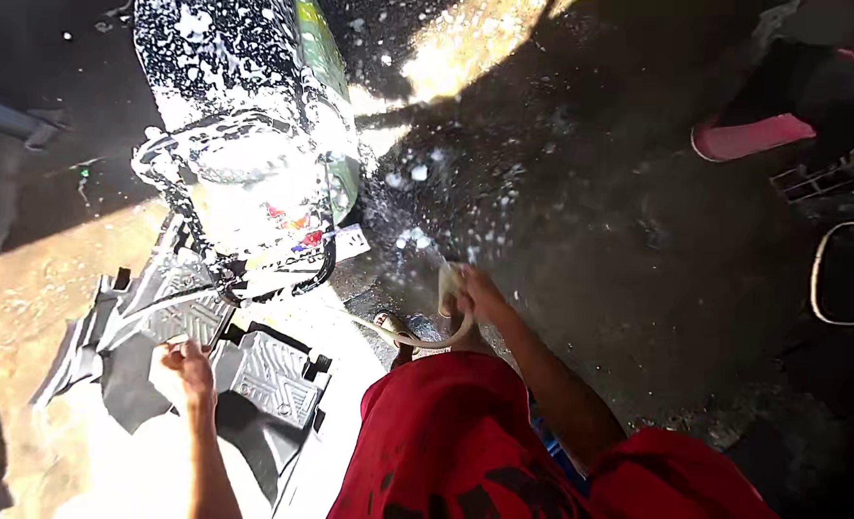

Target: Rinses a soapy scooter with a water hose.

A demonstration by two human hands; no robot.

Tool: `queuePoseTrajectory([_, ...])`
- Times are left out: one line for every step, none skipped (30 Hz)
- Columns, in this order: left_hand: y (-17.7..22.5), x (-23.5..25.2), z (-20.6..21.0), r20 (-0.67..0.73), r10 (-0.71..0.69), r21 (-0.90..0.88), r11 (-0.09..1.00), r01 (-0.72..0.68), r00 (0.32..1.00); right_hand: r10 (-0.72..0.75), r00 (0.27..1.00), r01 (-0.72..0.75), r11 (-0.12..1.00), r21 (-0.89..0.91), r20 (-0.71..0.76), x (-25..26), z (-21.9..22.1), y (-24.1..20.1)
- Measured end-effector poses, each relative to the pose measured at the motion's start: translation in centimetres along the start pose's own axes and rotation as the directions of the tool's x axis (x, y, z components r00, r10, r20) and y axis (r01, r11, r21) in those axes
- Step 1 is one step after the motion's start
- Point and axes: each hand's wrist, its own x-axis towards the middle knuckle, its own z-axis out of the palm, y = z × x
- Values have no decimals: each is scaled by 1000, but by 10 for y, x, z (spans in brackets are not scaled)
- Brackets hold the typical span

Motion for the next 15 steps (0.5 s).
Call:
queuePoseTrajectory([-14, -21, 8, 159, -69, 124, 991, 49, 985, 3, 1000, -3, 1000, -17, 11, -11, 4, 1])
queuePoseTrajectory([-23, -42, 21, 332, -113, 214, 976, 42, 936, -2, 1000, 3, 999, -34, 27, -22, 11, -2])
queuePoseTrajectory([-27, -60, 39, 486, -146, 274, 962, 8, 862, -6, 998, 8, 999, -49, 55, -34, 22, -8])
queuePoseTrajectory([-28, -77, 63, 598, -158, 320, 946, -53, 786, 2, 997, 2, 999, -52, 81, -47, 31, -13])
queuePoseTrajectory([-30, -94, 91, 669, -149, 346, 930, -127, 728, 21, 994, -16, 999, -52, 103, -60, 36, -18])
queuePoseTrajectory([-30, -110, 119, 716, -126, 344, 919, -190, 686, 48, 991, -42, 998, -54, 126, -73, 34, -23])
queuePoseTrajectory([-31, -122, 146, 747, -83, 315, 917, -243, 659, 68, 986, -60, 997, -57, 152, -83, 27, -31])
queuePoseTrajectory([-31, -131, 171, 771, -38, 287, 912, -294, 636, 80, 979, -69, 996, -63, 188, -90, 15, -40])
queuePoseTrajectory([-33, -136, 192, 803, -21, 277, 898, -342, 595, 96, 970, -81, 994, -74, 222, -95, 0, -49])
queuePoseTrajectory([-36, -142, 209, 835, -20, 276, 880, -387, 550, 109, 963, -89, 992, -92, 247, -96, -20, -57])
queuePoseTrajectory([-33, -146, 217, 859, -42, 293, 858, -422, 510, 132, 954, -106, 988, -111, 270, -92, -40, -66])
queuePoseTrajectory([-26, -148, 217, 877, -89, 332, 823, -461, 472, 164, 945, -134, 984, -122, 284, -84, -57, -73])
queuePoseTrajectory([-16, -149, 212, 887, -136, 370, 783, -500, 442, 197, 938, -169, 978, -119, 285, -74, -72, -80])
queuePoseTrajectory([-8, -152, 202, 889, -173, 392, 768, -507, 425, 224, 933, -204, 974, -98, 282, -63, -85, -83])
queuePoseTrajectory([-3, -157, 188, 874, -205, 423, 768, -481, 441, 236, 929, -232, 971, -49, 284, -53, -93, -82])
